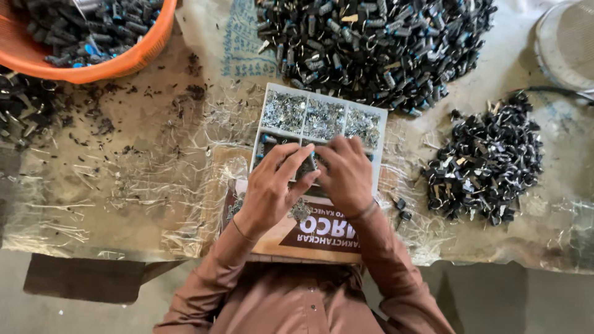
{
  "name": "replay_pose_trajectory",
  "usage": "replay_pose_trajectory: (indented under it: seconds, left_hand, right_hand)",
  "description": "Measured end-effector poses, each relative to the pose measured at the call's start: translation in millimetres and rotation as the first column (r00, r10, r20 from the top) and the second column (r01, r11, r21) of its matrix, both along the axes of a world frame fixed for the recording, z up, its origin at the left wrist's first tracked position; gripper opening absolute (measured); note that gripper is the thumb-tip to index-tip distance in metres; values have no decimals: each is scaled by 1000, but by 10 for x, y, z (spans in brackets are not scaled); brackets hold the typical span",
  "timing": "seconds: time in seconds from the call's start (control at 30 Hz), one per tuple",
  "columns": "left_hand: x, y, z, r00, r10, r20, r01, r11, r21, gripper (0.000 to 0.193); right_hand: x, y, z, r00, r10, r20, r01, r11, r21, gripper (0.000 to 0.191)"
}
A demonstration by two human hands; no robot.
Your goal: The person sits at a workbench assembling small metal components. They pick small metal parts from a compartment box and from piles on the table, fit them onto cylindrical metal bodies by hand, and place finished assemblies back on the table, repeating the cycle.
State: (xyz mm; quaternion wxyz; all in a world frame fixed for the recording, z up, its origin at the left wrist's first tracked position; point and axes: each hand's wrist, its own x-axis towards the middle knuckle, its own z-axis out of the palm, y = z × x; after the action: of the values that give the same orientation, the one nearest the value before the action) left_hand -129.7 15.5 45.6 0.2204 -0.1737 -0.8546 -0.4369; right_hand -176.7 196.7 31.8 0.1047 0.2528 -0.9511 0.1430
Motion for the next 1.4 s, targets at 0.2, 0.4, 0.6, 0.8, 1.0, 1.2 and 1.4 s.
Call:
replay_pose_trajectory:
  seconds: [0.2, 0.4, 0.6, 0.8, 1.0, 1.2, 1.4]
  left_hand:
    - [-49, -40, -2, 997, -41, 62, 37, 997, 66, 42]
    - [-62, -35, -18, 991, -66, 121, 51, 991, 125, 43]
    - [-47, -17, -22, 992, -101, 74, 85, 978, 193, 43]
    - [-61, -31, -77, 986, -162, -39, 165, 978, 128, 47]
    - [-59, 13, -194, 986, -159, -50, 162, 983, 88, 48]
    - [-76, 14, -189, 981, -78, 177, 48, 984, 171, 49]
    - [-85, 2, -97, 967, -108, 230, 67, 981, 181, 53]
  right_hand:
    - [8, 141, -62, 999, -41, 32, 51, 906, -421, 12]
    - [161, 242, -62, 905, 83, 418, 308, 552, -775, 12]
    - [226, 162, -30, 853, 218, 474, 333, 471, -817, 9]
    - [252, 183, 27, 661, 418, 623, 553, 291, -781, 11]
    - [188, 207, 35, 849, 341, 403, 154, 570, -807, 19]
    - [-35, 106, -38, 1000, -9, -20, 5, 979, -205, 23]
    - [-2, 54, -42, 1000, -24, -15, 20, 975, -223, 14]
